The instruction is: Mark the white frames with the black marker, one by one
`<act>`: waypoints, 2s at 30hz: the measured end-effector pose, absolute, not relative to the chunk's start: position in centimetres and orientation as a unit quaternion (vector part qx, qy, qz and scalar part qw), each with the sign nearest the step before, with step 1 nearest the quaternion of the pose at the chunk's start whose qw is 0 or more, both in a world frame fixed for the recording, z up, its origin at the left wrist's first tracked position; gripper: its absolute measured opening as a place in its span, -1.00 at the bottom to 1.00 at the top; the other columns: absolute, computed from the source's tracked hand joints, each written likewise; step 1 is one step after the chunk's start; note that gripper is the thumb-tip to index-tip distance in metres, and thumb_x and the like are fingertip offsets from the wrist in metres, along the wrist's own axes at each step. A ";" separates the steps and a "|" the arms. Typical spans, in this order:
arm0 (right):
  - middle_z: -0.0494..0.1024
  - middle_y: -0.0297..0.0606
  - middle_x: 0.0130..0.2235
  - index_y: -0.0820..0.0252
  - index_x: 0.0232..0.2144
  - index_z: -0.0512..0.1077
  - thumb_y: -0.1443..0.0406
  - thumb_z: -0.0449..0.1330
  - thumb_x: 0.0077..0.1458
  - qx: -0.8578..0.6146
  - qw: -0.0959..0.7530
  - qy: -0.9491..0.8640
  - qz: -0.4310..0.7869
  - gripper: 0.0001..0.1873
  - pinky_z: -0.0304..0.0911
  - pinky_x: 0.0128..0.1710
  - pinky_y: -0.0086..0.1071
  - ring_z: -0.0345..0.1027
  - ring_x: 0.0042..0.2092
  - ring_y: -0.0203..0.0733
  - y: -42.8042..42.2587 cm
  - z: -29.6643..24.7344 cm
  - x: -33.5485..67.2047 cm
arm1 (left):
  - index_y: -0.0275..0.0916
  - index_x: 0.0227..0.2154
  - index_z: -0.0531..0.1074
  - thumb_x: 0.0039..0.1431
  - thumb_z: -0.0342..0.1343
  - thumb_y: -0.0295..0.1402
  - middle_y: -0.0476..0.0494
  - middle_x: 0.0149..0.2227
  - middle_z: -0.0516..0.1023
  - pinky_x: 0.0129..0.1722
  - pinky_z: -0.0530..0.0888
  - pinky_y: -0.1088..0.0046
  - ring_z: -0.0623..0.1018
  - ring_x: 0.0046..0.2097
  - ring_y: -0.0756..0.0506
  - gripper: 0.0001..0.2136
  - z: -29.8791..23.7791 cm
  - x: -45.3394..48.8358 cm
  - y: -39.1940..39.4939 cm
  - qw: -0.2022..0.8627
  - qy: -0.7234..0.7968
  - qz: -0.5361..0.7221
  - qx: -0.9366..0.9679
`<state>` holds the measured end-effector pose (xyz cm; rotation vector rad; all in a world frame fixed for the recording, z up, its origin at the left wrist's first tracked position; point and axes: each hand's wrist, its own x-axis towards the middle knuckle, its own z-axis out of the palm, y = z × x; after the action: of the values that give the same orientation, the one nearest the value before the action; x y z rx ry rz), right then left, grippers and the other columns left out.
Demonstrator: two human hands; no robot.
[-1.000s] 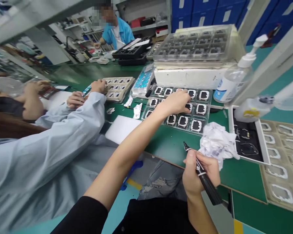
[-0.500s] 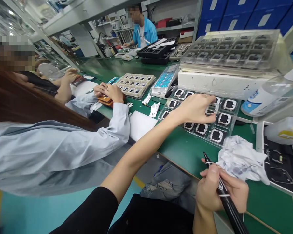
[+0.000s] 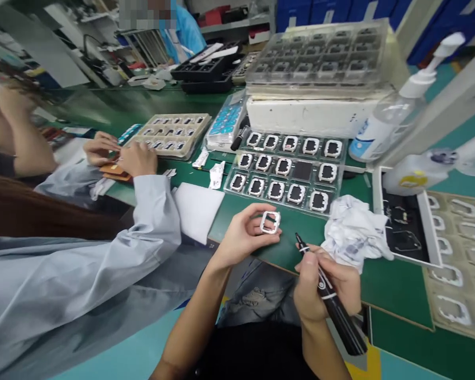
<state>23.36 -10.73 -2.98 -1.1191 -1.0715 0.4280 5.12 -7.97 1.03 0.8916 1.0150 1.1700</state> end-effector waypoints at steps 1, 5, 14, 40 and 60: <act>0.47 -0.49 -0.54 0.00 -0.32 0.42 -0.16 0.54 0.49 -0.489 0.708 -0.480 0.170 -0.43 0.80 -0.24 0.07 0.59 -0.50 0.02 -10.7 -2.6 23.1 | -0.18 0.16 0.63 -0.03 0.83 -0.29 -0.09 -0.12 0.76 0.13 0.80 0.32 0.85 -0.04 -0.13 -0.28 1.0 5.3 -8.1 0.620 0.444 0.513 0.394; 0.60 -0.43 -0.49 0.08 -0.23 0.55 0.09 0.60 0.48 -0.452 0.721 -0.490 0.190 -0.63 0.80 -0.25 -0.06 0.63 -0.51 -0.01 -10.5 -1.3 22.8 | -0.14 0.13 0.62 0.13 0.70 -0.40 -0.09 -0.07 0.80 0.12 0.84 0.31 0.89 0.01 -0.17 -0.45 0.9 5.5 -8.4 0.595 0.456 0.493 0.442; 0.59 -0.45 -0.47 0.08 -0.25 0.56 0.23 0.59 0.50 -0.462 0.676 -0.485 0.308 -0.68 0.69 -0.27 -0.27 0.67 -0.46 -0.07 -10.6 0.5 23.2 | -0.09 0.10 0.60 0.27 0.57 -0.44 -0.06 -0.06 0.86 0.10 0.87 0.31 0.91 0.00 -0.17 -0.58 1.2 5.0 -8.6 0.566 0.472 0.453 0.502; 0.68 -0.47 -0.38 -0.01 -0.10 0.64 0.24 0.53 0.57 -0.425 0.651 -0.571 0.263 -0.84 0.89 0.02 -0.01 0.70 -0.42 -0.09 -10.7 -0.5 22.7 | -0.03 0.21 0.60 0.55 0.40 -0.32 -0.09 0.11 0.87 0.10 0.82 0.42 0.89 0.05 -0.12 -0.73 0.5 5.0 -10.4 0.423 0.518 0.423 0.611; 0.76 -0.42 -0.29 -0.01 -0.12 0.63 0.31 0.53 0.53 -0.454 0.634 -0.591 0.207 -0.84 0.85 -0.09 -0.25 0.89 -0.12 0.03 -10.7 0.1 22.1 | 0.03 0.25 0.60 0.50 0.41 -0.43 -0.03 0.09 0.89 0.07 0.80 0.40 0.91 0.07 -0.14 -0.64 0.4 5.4 -10.9 0.397 0.532 0.430 0.611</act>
<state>22.15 -10.70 0.12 -1.0382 -1.3518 0.4731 5.41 -10.92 0.36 1.5485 1.3483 1.0905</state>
